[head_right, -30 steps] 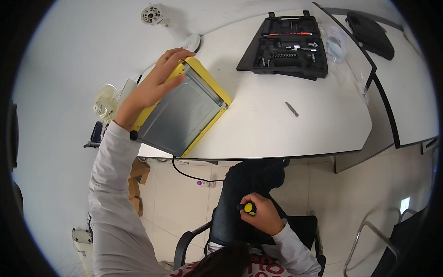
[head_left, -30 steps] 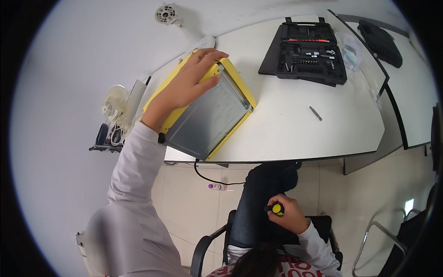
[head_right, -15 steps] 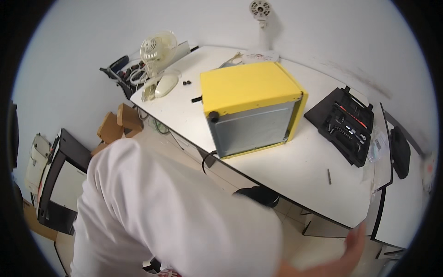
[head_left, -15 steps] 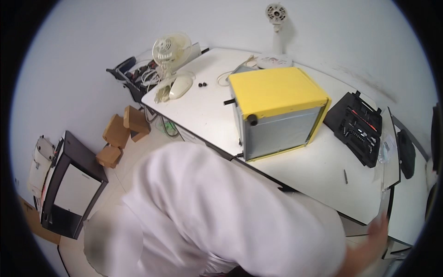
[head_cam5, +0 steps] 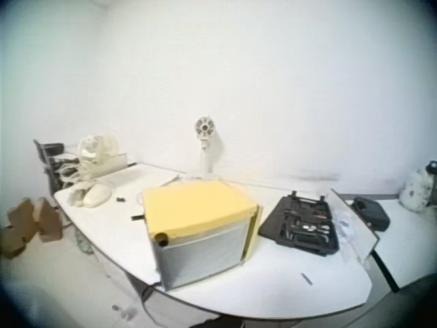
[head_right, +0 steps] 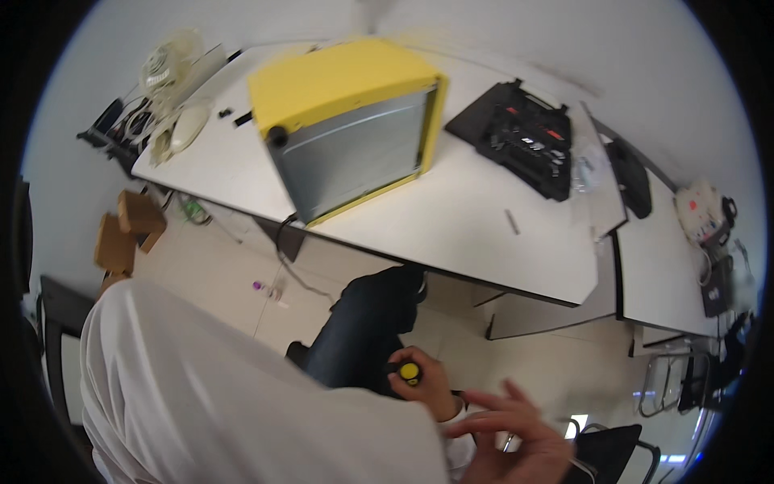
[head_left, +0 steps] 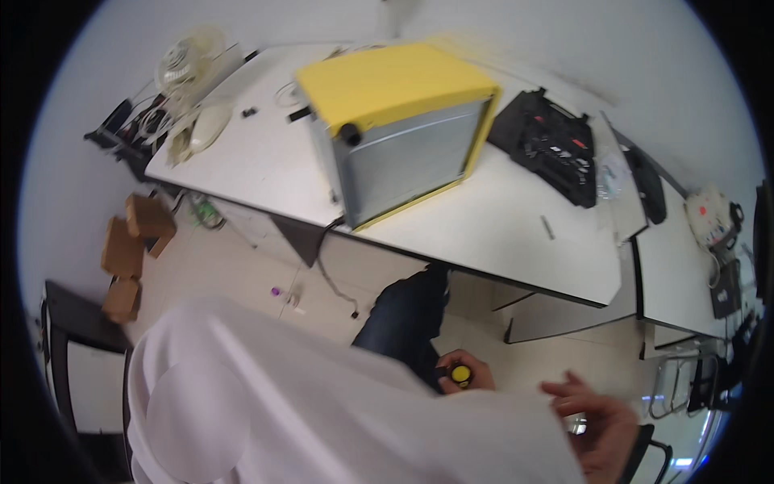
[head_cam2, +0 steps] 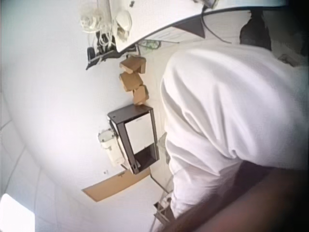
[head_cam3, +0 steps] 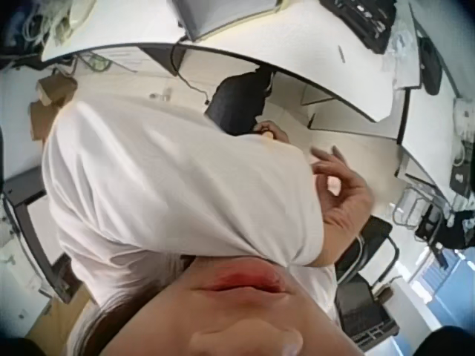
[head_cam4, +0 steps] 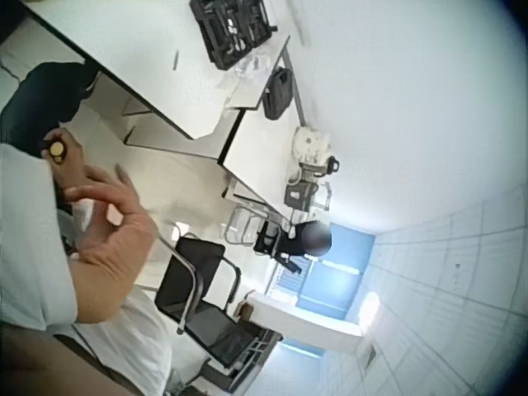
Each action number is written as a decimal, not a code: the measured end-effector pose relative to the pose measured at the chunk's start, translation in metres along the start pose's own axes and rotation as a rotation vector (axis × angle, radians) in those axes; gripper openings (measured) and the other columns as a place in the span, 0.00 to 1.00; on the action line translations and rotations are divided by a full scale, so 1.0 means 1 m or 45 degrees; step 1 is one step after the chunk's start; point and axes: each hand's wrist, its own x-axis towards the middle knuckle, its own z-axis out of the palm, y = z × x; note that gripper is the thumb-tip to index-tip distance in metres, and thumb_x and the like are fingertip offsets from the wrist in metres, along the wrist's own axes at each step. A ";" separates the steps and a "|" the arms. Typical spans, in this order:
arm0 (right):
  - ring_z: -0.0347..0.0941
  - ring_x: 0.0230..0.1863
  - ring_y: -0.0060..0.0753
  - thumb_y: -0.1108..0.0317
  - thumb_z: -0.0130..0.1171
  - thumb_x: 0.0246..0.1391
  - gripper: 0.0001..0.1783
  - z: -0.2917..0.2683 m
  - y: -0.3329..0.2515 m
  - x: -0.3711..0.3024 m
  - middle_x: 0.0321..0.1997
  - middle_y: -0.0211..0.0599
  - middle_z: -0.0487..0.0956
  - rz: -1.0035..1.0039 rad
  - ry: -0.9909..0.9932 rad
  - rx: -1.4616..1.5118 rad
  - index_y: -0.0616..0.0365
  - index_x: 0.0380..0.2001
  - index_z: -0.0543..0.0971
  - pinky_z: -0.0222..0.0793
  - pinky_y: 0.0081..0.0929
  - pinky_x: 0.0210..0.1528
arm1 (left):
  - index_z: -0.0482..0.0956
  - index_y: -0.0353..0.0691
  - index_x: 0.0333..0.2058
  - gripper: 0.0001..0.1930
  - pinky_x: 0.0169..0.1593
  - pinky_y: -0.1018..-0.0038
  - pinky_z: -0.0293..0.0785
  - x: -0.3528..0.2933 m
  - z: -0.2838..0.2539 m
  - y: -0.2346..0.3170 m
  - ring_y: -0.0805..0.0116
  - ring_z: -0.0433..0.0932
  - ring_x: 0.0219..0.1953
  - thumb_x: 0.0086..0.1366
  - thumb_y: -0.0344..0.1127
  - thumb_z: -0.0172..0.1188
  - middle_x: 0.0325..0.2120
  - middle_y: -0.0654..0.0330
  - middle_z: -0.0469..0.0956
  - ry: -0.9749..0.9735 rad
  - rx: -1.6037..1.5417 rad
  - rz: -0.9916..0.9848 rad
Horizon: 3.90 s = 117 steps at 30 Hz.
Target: The person uses a screwdriver to tighten screws on the corners of a yellow and silver electronic device. They rotate the device to access different sides and continue securing the casing with screws.
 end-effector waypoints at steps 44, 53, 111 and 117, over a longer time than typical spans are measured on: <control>0.74 0.34 0.28 0.73 0.64 0.43 0.13 0.076 0.186 0.098 0.32 0.36 0.77 -0.403 -0.835 0.290 0.62 0.35 0.75 0.69 0.22 0.41 | 0.74 0.37 0.27 0.23 0.53 0.39 0.60 -0.015 0.018 -0.005 0.73 0.60 0.10 0.69 0.49 0.38 0.10 0.63 0.66 1.065 -2.814 0.989; 0.75 0.34 0.30 0.73 0.64 0.43 0.14 0.078 0.185 0.098 0.32 0.36 0.78 -0.446 -0.844 0.233 0.62 0.35 0.75 0.70 0.22 0.41 | 0.74 0.37 0.28 0.24 0.52 0.42 0.59 -0.016 0.015 -0.008 0.73 0.58 0.09 0.69 0.51 0.39 0.10 0.63 0.66 1.104 -2.744 1.004; 0.75 0.32 0.28 0.72 0.66 0.42 0.14 0.094 0.131 0.125 0.32 0.38 0.78 -0.333 -1.021 0.465 0.62 0.33 0.74 0.70 0.21 0.38 | 0.67 0.40 0.59 0.26 0.65 0.66 0.53 -0.039 -0.103 -0.290 0.60 0.63 0.61 0.68 0.48 0.46 0.58 0.56 0.67 0.394 -0.527 -0.726; 0.75 0.33 0.29 0.72 0.66 0.42 0.14 0.094 0.125 0.141 0.33 0.39 0.77 -0.293 -1.088 0.495 0.62 0.34 0.74 0.70 0.20 0.38 | 0.70 0.36 0.54 0.20 0.55 0.74 0.61 -0.039 -0.098 -0.294 0.67 0.68 0.50 0.70 0.40 0.40 0.50 0.56 0.70 0.277 -0.371 -0.633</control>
